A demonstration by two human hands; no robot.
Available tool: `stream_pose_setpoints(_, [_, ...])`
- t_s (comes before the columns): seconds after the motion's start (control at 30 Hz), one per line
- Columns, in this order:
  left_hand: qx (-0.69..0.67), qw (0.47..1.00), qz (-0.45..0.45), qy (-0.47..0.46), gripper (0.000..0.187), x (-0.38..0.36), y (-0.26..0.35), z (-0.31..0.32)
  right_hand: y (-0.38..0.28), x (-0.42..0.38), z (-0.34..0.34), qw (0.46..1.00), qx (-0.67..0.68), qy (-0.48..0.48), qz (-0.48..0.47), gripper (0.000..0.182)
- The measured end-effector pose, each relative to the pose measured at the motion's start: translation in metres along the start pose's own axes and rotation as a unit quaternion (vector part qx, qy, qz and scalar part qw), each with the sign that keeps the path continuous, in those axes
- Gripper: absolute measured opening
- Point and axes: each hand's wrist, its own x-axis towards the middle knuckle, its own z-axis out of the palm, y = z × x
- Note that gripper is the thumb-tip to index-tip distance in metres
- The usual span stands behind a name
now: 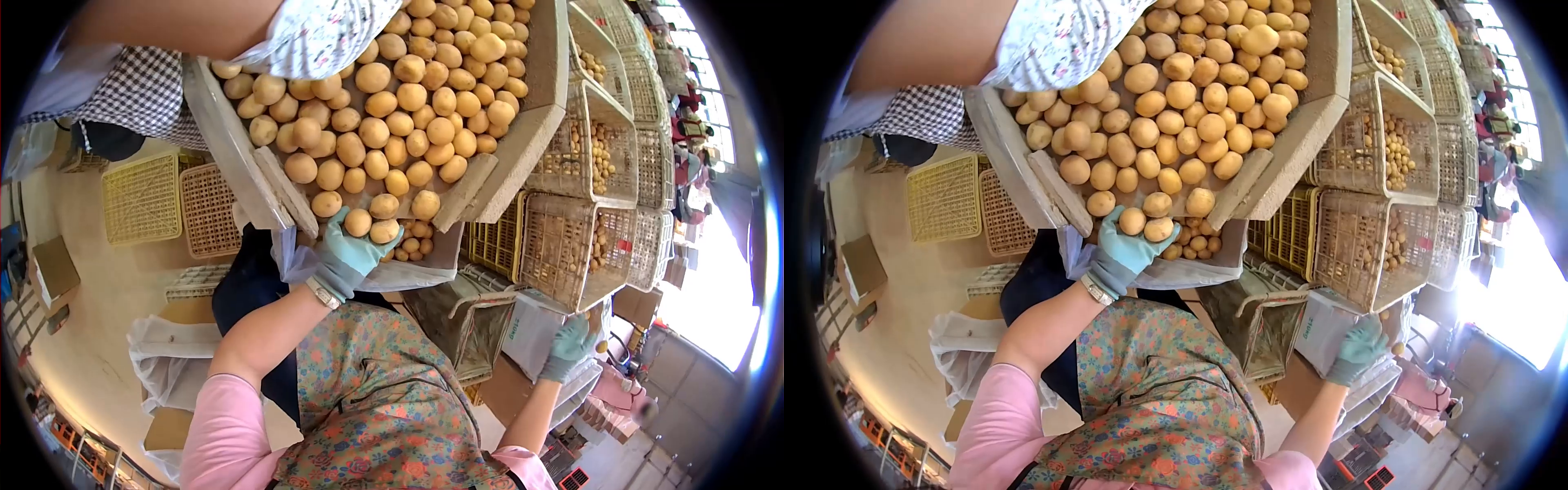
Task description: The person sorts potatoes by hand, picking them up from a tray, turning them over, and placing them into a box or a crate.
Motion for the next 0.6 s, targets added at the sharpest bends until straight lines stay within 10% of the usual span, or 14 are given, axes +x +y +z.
stream_pose_setpoints(0.03, [-0.161,0.983,-0.047,0.075,0.039,-0.001,0.001,0.005,0.006,-0.009,0.032,0.986,0.116,-0.078,0.090,0.049])
stream_pose_setpoints(0.1, [-0.138,0.985,-0.032,0.098,0.040,-0.004,-0.001,0.005,0.037,-0.059,0.230,0.972,-0.193,0.007,0.131,0.049])
stream_pose_setpoints(0.17, [-0.065,0.993,-0.005,0.102,0.043,-0.004,-0.004,-0.001,0.079,-0.081,0.293,0.895,-0.360,-0.236,0.117,0.040])
stream_pose_setpoints(0.3, [-0.086,0.995,-0.046,-0.029,0.046,-0.001,-0.007,-0.054,0.139,-0.100,0.421,0.727,-0.453,-0.457,-0.239,0.045])
stream_pose_setpoints(0.37, [-0.663,0.747,-0.031,-0.041,0.048,0.003,-0.023,-0.079,0.165,-0.100,0.457,0.700,-0.445,-0.473,-0.296,0.048])
stream_pose_setpoints(0.43, [-0.579,0.814,-0.036,-0.030,0.048,-0.001,-0.018,-0.068,0.190,-0.098,0.466,0.562,-0.473,-0.499,-0.460,0.053])
stream_pose_setpoints(0.6, [-0.093,0.995,-0.032,0.015,0.046,-0.012,0.007,-0.014,0.160,-0.065,0.390,0.544,-0.572,-0.507,-0.346,0.048])
